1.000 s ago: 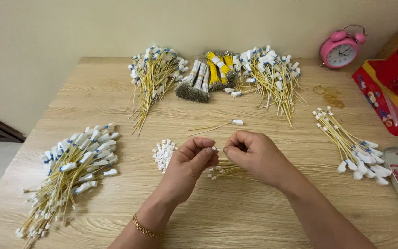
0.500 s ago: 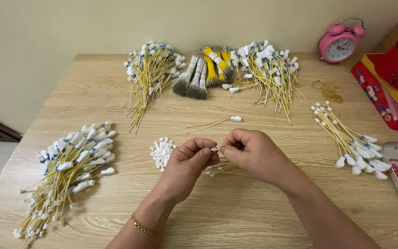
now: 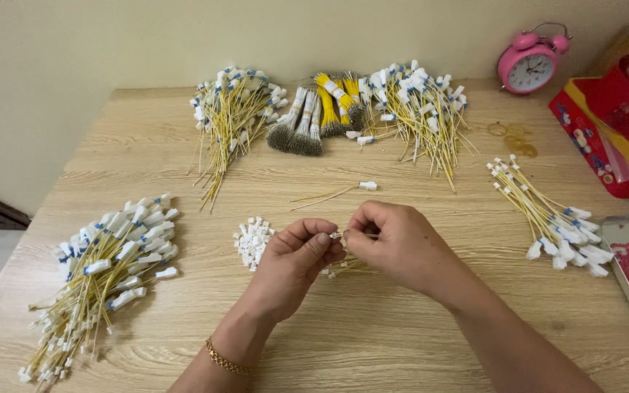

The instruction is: Assemble small electronic components by manually attaching plastic caps to thin wires.

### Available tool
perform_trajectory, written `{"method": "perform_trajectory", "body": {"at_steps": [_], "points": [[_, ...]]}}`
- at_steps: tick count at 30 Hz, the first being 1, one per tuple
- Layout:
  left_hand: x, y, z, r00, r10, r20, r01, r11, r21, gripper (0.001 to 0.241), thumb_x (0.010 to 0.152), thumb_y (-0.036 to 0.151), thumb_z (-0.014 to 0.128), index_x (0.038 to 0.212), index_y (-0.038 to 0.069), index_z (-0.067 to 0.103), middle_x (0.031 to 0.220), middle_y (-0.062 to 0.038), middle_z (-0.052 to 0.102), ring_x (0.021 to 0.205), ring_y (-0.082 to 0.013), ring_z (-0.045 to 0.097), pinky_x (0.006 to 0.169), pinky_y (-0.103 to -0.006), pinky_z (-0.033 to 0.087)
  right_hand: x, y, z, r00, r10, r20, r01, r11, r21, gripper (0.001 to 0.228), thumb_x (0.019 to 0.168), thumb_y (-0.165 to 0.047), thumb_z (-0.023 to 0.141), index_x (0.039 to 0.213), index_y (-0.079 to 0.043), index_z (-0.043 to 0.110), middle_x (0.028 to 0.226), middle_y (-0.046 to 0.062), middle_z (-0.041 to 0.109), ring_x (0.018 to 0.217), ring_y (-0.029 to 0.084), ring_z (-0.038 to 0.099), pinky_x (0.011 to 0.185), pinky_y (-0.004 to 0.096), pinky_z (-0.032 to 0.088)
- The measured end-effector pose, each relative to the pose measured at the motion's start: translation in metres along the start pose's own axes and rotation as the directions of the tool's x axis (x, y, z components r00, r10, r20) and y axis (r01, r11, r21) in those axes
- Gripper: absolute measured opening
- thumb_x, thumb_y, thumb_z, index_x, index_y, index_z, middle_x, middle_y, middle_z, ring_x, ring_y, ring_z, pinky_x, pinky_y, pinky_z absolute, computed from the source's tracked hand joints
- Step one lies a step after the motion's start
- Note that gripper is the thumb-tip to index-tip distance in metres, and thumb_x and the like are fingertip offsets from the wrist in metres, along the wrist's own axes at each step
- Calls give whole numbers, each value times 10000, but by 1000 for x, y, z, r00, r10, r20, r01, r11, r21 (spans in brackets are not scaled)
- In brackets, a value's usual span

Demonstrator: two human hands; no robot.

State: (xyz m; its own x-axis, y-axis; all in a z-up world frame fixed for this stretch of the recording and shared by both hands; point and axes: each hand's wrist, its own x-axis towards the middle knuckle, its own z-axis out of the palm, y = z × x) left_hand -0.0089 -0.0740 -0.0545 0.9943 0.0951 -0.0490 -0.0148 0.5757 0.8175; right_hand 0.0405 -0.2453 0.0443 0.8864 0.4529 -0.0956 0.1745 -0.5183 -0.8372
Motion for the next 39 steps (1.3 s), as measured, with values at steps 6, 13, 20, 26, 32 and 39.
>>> {"method": "perform_trajectory", "body": {"at_steps": [6,13,20,26,32,39], "points": [[1,-1,0,1000,26,7,-26,999,25,156,973,1,620,1101,-65,678,951,-154,738,872,-222,758,827,-332,630,-3,-2,-1,1000,-2,-8,2,1000,-23,140,843,-161,719,753,-54,716,623,69,663,637,154,590,600,302,523],[0,-3,0,998,59,-16,-57,994,89,151,962,-16,632,1082,-85,692,929,-161,726,861,-246,758,840,-373,634,0,3,1,999,-33,38,34,999,-25,155,853,-192,718,784,-54,726,657,79,678,672,171,610,640,322,537],[-2,-4,2,995,91,-48,-80,977,197,155,952,0,655,1077,-72,713,932,-149,741,870,-216,745,857,-373,634,0,4,2,997,-57,46,60,996,-60,172,869,-196,713,807,-36,721,679,111,678,701,192,617,665,357,533],[-7,12,24,997,65,-49,-13,724,690,181,931,55,670,1081,39,770,892,-81,757,705,-113,614,626,-251,543,21,-7,-22,966,235,112,-203,950,-237,194,982,-245,614,1002,-107,749,882,61,756,725,162,619,693,307,525],[-6,22,25,996,89,-14,-31,489,872,277,911,37,643,1168,85,734,1138,-14,677,669,-55,596,572,-170,556,87,31,-26,987,150,-60,-158,826,-541,283,1010,-228,570,1271,-180,666,1242,32,662,869,149,661,839,324,567],[-5,34,16,944,328,44,-181,399,899,323,904,117,654,1224,84,675,1113,-68,706,955,-142,676,711,-250,624,113,64,-10,998,50,-23,-51,688,-723,179,1021,-270,577,1119,-207,713,1086,-21,702,815,104,621,710,251,540]]}}
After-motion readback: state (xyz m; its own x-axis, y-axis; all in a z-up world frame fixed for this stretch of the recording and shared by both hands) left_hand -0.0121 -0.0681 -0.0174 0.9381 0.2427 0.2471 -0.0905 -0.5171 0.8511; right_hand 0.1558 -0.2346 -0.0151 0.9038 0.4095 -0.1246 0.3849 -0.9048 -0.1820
